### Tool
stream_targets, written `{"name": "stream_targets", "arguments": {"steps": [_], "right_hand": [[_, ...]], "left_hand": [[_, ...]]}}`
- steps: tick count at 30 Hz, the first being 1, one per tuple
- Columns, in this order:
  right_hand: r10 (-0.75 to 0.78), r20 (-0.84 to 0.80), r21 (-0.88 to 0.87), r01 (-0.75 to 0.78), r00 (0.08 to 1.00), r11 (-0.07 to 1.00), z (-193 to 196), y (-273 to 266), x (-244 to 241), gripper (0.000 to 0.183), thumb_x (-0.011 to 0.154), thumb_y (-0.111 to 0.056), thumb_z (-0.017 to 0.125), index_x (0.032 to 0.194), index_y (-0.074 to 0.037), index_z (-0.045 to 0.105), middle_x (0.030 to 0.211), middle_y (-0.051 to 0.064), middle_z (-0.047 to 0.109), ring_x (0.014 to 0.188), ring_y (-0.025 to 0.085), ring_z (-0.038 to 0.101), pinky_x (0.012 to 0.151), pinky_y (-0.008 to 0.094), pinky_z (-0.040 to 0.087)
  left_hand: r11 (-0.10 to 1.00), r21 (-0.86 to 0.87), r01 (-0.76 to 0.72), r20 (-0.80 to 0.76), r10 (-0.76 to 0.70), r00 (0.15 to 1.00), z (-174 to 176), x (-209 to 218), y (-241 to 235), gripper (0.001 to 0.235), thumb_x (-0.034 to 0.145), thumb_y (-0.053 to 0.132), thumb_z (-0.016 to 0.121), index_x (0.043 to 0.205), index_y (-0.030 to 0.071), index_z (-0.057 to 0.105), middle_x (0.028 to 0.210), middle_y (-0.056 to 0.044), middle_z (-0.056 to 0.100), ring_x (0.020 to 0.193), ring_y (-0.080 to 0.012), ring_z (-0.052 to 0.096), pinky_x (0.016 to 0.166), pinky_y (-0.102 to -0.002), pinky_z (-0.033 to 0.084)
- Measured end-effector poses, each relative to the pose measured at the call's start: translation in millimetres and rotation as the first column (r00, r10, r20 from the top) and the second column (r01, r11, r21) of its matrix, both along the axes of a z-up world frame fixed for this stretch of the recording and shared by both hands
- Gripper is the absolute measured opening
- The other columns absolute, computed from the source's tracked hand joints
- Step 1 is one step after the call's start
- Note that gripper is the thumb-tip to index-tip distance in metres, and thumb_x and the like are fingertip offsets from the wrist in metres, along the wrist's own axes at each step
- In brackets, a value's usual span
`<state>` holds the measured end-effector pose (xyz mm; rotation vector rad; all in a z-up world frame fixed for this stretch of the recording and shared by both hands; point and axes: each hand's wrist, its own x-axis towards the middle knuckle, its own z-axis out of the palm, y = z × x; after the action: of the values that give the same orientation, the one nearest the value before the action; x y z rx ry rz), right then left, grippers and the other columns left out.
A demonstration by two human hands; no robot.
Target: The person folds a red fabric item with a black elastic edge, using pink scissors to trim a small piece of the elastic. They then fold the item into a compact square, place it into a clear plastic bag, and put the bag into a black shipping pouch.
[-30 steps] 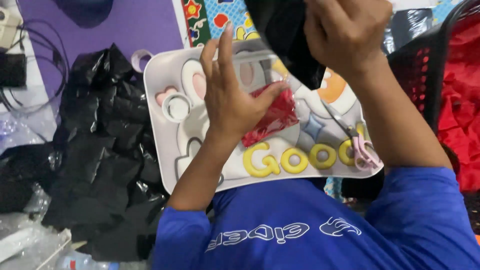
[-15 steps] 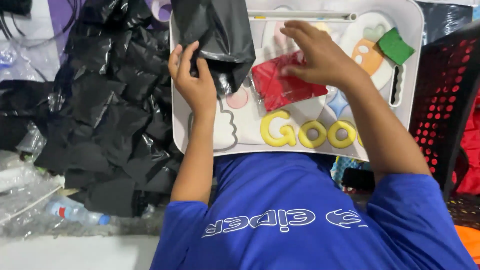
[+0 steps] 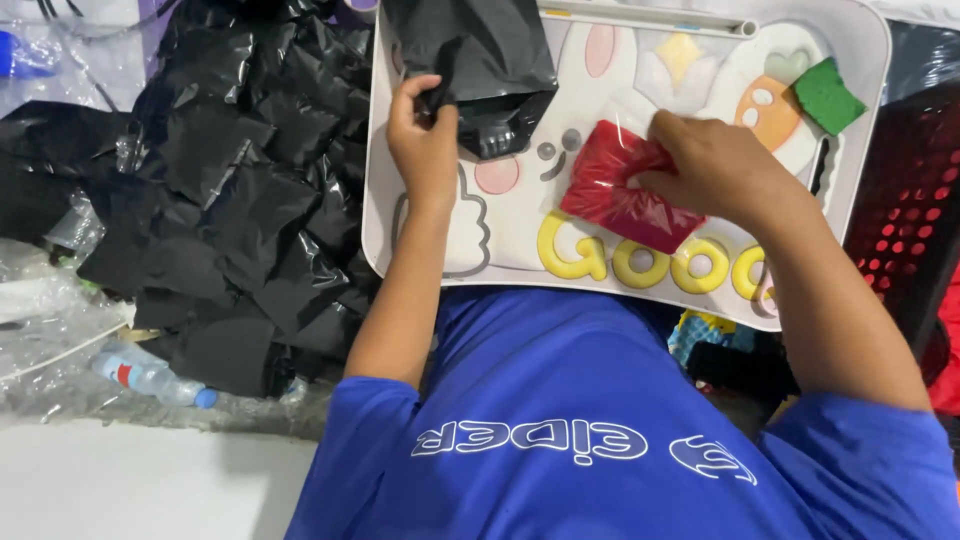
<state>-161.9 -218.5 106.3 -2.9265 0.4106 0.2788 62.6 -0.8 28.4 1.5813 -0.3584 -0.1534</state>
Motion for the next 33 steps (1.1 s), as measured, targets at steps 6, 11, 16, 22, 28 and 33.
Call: {"name": "stream_targets", "arguments": {"steps": [6, 11, 16, 22, 28, 33], "right_hand": [[-0.534, 0.235, 0.775, 0.175, 0.812, 0.607, -7, 34, -30, 0.037, 0.096, -0.003, 0.076, 0.121, 0.001, 0.048, 0.093, 0.017, 0.065, 0.073, 0.022, 0.066, 0.061, 0.029, 0.055], [-0.797, 0.044, 0.982, 0.122, 0.602, 0.147, -22, 79, -17, 0.04, 0.099, -0.003, 0.064, 0.129, -0.007, 0.038, 0.102, 0.017, 0.066, 0.071, 0.015, 0.065, 0.054, 0.022, 0.053], [-0.727, -0.233, 0.964, 0.056, 0.646, -0.259, -32, 84, -12, 0.025, 0.097, -0.001, 0.065, 0.12, -0.006, 0.054, 0.096, 0.012, 0.069, 0.071, 0.012, 0.066, 0.061, 0.021, 0.057], [-0.658, -0.376, 0.864, -0.011, 0.652, -0.504, -44, 72, -11, 0.024, 0.098, -0.004, 0.065, 0.121, 0.0, 0.063, 0.1, 0.011, 0.071, 0.072, 0.009, 0.068, 0.064, 0.019, 0.059], [-0.843, -0.231, 0.946, -0.091, 0.486, -0.312, -49, 87, 5, 0.025, 0.095, -0.011, 0.077, 0.111, -0.003, 0.06, 0.079, 0.019, 0.069, 0.06, 0.024, 0.073, 0.049, 0.032, 0.063], [-0.919, -0.155, 0.98, -0.059, 0.363, -0.189, -51, 87, 13, 0.026, 0.097, -0.012, 0.076, 0.112, -0.004, 0.058, 0.081, 0.016, 0.07, 0.059, 0.021, 0.072, 0.047, 0.029, 0.061]], "left_hand": [[0.991, 0.134, -0.006, 0.211, -0.023, 0.977, 18, -31, -16, 0.028, 0.077, -0.002, 0.069, 0.102, 0.01, 0.065, 0.093, -0.001, 0.069, 0.078, -0.0156, 0.062, 0.074, -0.028, 0.052], [0.982, 0.18, 0.049, 0.316, -0.105, 0.943, 31, -54, -27, 0.023, 0.082, 0.001, 0.074, 0.102, 0.01, 0.065, 0.091, 0.0, 0.07, 0.072, -0.013, 0.061, 0.068, -0.027, 0.054], [0.986, 0.08, 0.149, 0.193, -0.162, 0.968, 35, -61, -28, 0.011, 0.089, 0.007, 0.072, 0.1, 0.006, 0.068, 0.083, -0.001, 0.071, 0.066, -0.0094, 0.064, 0.064, -0.024, 0.055], [0.936, -0.023, 0.352, 0.012, -0.352, 0.936, 32, -59, -19, 0.014, 0.095, 0.012, 0.07, 0.107, 0.004, 0.07, 0.092, -0.001, 0.07, 0.075, -0.0085, 0.061, 0.071, -0.022, 0.051], [0.952, -0.017, 0.305, 0.102, -0.302, 0.948, 18, -61, -14, 0.008, 0.098, 0.021, 0.073, 0.105, 0.017, 0.076, 0.093, 0.003, 0.075, 0.089, -0.0061, 0.066, 0.079, -0.024, 0.058], [0.957, 0.053, 0.284, 0.294, -0.287, 0.912, 10, -69, -10, 0.011, 0.094, 0.015, 0.077, 0.104, 0.017, 0.077, 0.093, 0.0, 0.074, 0.091, -0.0162, 0.071, 0.081, -0.028, 0.057]]}}
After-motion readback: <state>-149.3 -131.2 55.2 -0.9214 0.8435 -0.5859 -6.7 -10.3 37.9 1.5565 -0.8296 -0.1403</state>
